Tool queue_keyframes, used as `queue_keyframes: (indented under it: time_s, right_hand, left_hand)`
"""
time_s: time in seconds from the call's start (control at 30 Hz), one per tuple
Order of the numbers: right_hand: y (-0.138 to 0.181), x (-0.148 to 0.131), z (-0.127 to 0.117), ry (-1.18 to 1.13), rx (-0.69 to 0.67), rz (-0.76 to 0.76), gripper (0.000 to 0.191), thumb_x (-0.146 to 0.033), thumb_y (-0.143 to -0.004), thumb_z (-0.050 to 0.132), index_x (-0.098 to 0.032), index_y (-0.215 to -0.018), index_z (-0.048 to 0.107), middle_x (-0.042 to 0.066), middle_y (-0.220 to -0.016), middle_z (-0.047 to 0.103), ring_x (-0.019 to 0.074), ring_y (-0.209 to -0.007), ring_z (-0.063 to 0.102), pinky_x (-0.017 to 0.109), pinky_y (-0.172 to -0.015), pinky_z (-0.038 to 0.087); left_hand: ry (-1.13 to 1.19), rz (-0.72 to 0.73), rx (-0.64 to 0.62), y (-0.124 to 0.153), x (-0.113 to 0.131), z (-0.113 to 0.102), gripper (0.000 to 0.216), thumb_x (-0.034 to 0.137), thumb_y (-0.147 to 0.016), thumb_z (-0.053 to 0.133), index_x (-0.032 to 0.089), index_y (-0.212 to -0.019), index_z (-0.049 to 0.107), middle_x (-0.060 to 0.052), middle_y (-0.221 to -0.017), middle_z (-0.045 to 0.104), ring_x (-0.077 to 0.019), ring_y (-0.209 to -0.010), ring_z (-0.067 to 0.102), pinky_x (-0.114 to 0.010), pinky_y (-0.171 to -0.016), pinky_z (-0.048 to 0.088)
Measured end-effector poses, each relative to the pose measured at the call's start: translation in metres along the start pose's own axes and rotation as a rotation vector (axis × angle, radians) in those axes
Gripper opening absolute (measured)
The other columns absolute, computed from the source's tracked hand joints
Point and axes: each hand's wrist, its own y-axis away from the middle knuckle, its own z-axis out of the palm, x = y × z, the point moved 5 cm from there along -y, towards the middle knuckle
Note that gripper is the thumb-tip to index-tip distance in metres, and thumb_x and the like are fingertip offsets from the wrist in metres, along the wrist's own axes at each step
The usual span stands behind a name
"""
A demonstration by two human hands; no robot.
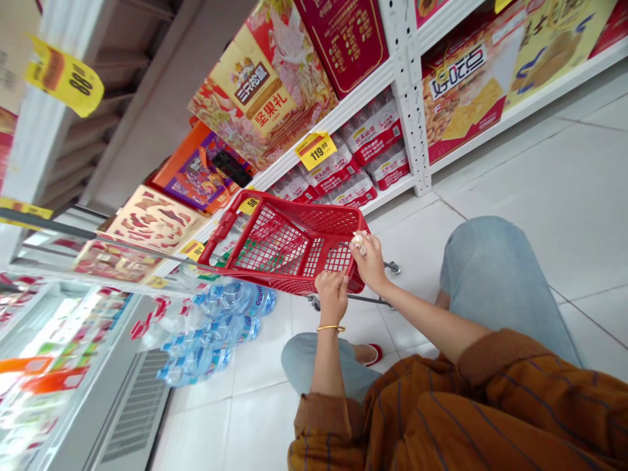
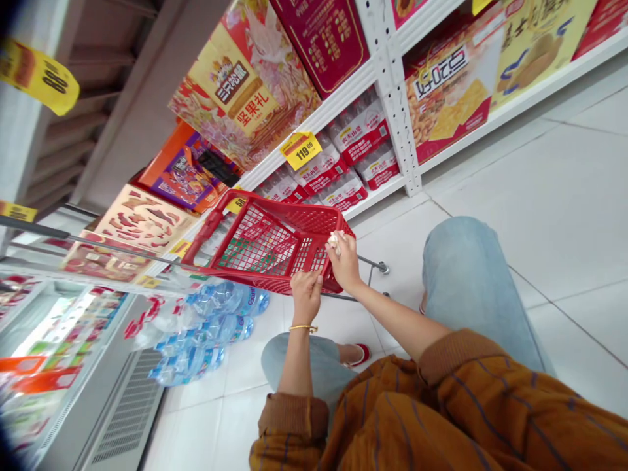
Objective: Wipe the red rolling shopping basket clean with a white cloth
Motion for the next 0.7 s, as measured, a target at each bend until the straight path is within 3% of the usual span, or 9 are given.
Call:
queue_keyframes:
  time_s: [0.13, 0.23, 0.33, 0.43, 0.7]
  right_hand:
    - [0.002, -0.002, -0.005, 0.038, -0.044, -0.024, 0.047, -0.048, -0.093, 0.044, -0.02, -0.129, 0.054, 0.013, -0.121, 0.049, 0.0251, -0.121, 0.049, 0.048, -0.11, 0.037]
    - [0.008, -0.013, -0.013, 0.065, -0.092, -0.125, 0.043, -0.044, -0.095, 0.04, -0.022, -0.13, 0.054, 0.013, -0.126, 0.049, 0.0255, -0.125, 0.046, 0.049, -0.111, 0.036]
    - [0.022, -0.031, -0.013, 0.071, -0.264, -0.345, 0.039, -0.039, -0.096, 0.041, -0.026, -0.13, 0.055, 0.011, -0.131, 0.05, 0.0269, -0.135, 0.038, 0.052, -0.112, 0.036]
    - [0.035, -0.041, -0.007, 0.078, -0.437, -0.51, 0.036, -0.037, -0.096, 0.042, -0.026, -0.127, 0.058, 0.009, -0.126, 0.057, 0.0273, -0.136, 0.038, 0.056, -0.112, 0.035]
    - [0.026, -0.019, -0.005, 0.139, -0.527, -0.656, 0.034, -0.034, -0.096, 0.04, -0.022, -0.12, 0.062, 0.01, -0.111, 0.064, 0.0274, -0.13, 0.045, 0.057, -0.11, 0.037]
  left_hand:
    - [-0.013, 0.008, 0.02, 0.001, 0.001, -0.002, 0.029, 0.027, -0.095, 0.04, 0.022, -0.103, 0.068, -0.003, -0.082, 0.069, -0.0179, -0.08, 0.056, -0.037, -0.086, 0.04]
    - [-0.026, 0.005, 0.029, 0.003, 0.007, -0.003, 0.028, 0.025, -0.095, 0.04, 0.02, -0.102, 0.067, -0.004, -0.085, 0.069, -0.019, -0.084, 0.057, -0.042, -0.096, 0.037]
    - [-0.074, -0.055, 0.059, 0.006, 0.016, -0.002, 0.027, 0.019, -0.093, 0.039, 0.019, -0.099, 0.065, -0.006, -0.089, 0.068, -0.0218, -0.093, 0.057, -0.049, -0.107, 0.028]
    - [-0.078, -0.131, 0.134, 0.011, 0.023, -0.001, 0.028, 0.013, -0.09, 0.037, 0.018, -0.096, 0.064, -0.008, -0.09, 0.066, -0.0239, -0.1, 0.055, -0.051, -0.11, 0.026]
    - [0.008, -0.107, 0.129, 0.014, 0.016, 0.002, 0.024, 0.022, -0.094, 0.037, 0.022, -0.084, 0.06, -0.003, -0.083, 0.063, -0.0193, -0.092, 0.055, -0.045, -0.107, 0.03]
